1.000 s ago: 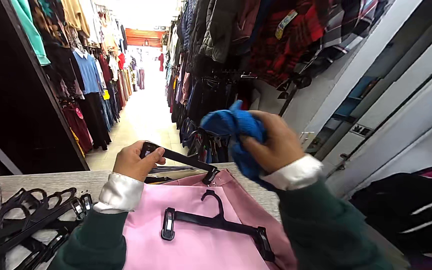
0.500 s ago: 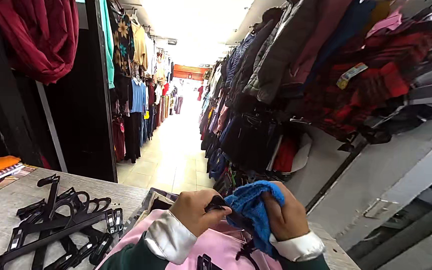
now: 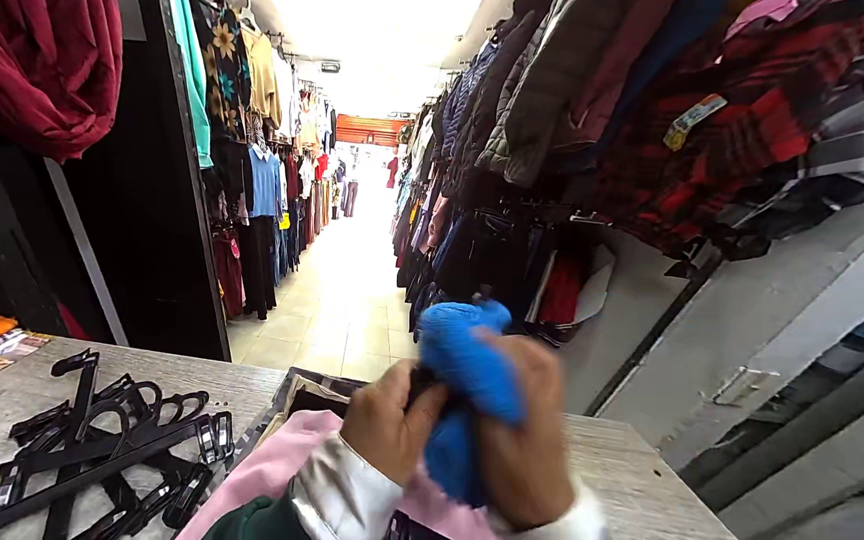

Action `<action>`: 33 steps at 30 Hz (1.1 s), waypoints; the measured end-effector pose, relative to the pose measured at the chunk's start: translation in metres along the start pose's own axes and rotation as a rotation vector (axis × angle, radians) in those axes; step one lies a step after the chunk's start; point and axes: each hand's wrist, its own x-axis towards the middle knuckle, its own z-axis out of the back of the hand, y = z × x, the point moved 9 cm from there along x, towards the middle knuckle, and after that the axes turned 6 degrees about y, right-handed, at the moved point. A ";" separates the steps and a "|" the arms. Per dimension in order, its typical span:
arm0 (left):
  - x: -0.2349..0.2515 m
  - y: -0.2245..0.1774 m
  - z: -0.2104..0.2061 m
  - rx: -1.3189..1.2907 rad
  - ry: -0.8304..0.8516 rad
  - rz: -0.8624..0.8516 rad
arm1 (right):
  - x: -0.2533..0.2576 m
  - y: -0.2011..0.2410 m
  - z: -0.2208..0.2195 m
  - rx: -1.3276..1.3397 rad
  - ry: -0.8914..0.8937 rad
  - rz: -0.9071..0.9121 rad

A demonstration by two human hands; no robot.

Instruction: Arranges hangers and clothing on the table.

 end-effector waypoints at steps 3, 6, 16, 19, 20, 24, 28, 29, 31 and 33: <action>-0.007 -0.017 0.007 0.085 -0.090 -0.172 | -0.003 0.011 -0.020 -0.131 0.033 0.194; -0.008 -0.026 0.012 0.047 -0.110 -0.287 | 0.004 -0.022 -0.003 -0.215 -0.056 0.184; 0.000 0.013 0.012 -0.221 -0.099 0.034 | 0.005 -0.065 0.007 -0.367 -0.040 0.095; 0.000 0.012 0.012 -0.178 -0.105 -0.011 | 0.010 -0.103 0.036 -0.387 -0.075 -0.099; 0.000 0.010 0.011 -0.145 -0.104 -0.043 | 0.011 -0.105 0.039 -0.373 -0.096 -0.120; 0.000 -0.003 -0.002 0.039 0.060 -0.213 | 0.013 -0.079 0.036 -0.174 -0.110 -0.169; -0.016 -0.029 -0.020 0.149 0.222 -0.505 | 0.011 -0.066 0.044 0.193 -0.151 -0.301; -0.018 -0.033 -0.021 0.129 0.248 -0.546 | 0.013 -0.064 0.049 0.185 -0.149 -0.255; -0.019 -0.038 -0.020 0.102 0.266 -0.599 | 0.016 -0.066 0.059 0.110 -0.143 -0.197; -0.014 -0.037 -0.011 0.131 0.211 -0.575 | 0.016 -0.069 0.072 0.128 -0.211 -0.278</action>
